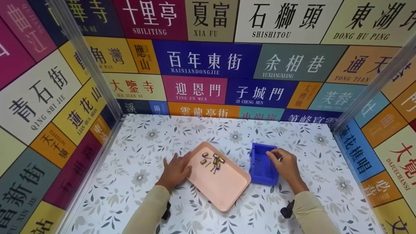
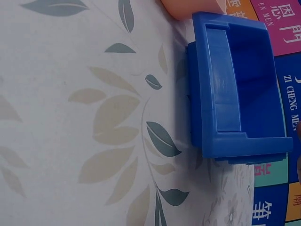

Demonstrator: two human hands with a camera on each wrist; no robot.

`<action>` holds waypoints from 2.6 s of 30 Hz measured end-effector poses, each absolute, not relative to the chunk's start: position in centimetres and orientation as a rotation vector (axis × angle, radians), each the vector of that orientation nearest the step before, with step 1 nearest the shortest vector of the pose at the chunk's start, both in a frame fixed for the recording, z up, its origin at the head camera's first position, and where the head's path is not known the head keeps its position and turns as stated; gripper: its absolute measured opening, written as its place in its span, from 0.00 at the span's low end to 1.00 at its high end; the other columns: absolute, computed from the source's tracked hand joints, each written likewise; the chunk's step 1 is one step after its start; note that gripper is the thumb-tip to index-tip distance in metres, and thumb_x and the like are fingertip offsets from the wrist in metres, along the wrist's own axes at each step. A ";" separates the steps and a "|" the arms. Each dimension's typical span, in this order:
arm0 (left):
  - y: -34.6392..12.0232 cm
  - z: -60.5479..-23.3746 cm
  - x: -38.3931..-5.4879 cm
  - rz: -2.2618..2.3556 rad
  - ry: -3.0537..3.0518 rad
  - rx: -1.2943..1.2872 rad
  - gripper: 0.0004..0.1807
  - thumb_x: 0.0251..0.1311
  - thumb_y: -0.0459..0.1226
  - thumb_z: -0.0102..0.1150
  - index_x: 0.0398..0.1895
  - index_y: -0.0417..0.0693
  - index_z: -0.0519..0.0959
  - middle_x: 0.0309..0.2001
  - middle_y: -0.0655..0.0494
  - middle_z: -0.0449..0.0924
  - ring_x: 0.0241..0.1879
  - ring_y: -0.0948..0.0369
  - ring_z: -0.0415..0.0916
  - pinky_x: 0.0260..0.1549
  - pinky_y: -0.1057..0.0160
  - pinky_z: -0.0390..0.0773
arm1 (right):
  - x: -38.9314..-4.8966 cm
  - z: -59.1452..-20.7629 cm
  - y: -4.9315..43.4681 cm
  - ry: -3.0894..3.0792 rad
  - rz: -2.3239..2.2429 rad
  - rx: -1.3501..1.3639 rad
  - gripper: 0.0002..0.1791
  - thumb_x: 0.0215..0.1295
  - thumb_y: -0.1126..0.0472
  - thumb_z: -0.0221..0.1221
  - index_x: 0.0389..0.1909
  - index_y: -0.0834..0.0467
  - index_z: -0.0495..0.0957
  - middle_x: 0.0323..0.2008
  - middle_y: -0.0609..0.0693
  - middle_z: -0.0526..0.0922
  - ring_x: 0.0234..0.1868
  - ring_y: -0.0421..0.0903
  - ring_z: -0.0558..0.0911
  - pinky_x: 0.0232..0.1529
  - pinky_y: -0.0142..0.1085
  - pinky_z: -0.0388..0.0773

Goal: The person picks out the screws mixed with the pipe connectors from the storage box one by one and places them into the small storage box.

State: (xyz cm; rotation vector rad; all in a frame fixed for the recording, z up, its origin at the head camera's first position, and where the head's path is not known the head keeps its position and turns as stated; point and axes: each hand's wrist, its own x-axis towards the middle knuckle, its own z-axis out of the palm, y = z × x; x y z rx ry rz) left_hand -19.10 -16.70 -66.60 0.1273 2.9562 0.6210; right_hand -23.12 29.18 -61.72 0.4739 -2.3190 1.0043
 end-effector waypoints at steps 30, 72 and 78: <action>-16.5 -66.4 -18.7 0.633 2.940 0.091 0.35 0.72 0.64 0.35 0.80 0.84 0.42 0.80 0.69 0.55 0.83 0.49 0.40 0.76 0.31 0.29 | -23.1 -62.5 26.6 -2.314 1.133 0.493 0.03 0.61 0.63 0.71 0.33 0.55 0.86 0.26 0.45 0.86 0.26 0.33 0.79 0.28 0.21 0.73; -16.8 -66.6 -19.2 0.646 2.954 0.107 0.35 0.72 0.62 0.37 0.81 0.82 0.46 0.79 0.65 0.59 0.83 0.46 0.42 0.75 0.28 0.31 | -26.4 -62.5 8.2 -2.637 1.401 0.783 0.14 0.67 0.52 0.68 0.43 0.59 0.85 0.30 0.47 0.84 0.30 0.39 0.80 0.33 0.33 0.80; -16.8 -66.8 -19.2 0.657 2.997 0.148 0.35 0.72 0.60 0.39 0.81 0.77 0.49 0.77 0.62 0.64 0.82 0.44 0.46 0.73 0.25 0.34 | -26.3 -63.9 7.7 -2.661 1.332 0.835 0.12 0.68 0.52 0.66 0.43 0.56 0.85 0.29 0.45 0.83 0.28 0.36 0.78 0.31 0.32 0.79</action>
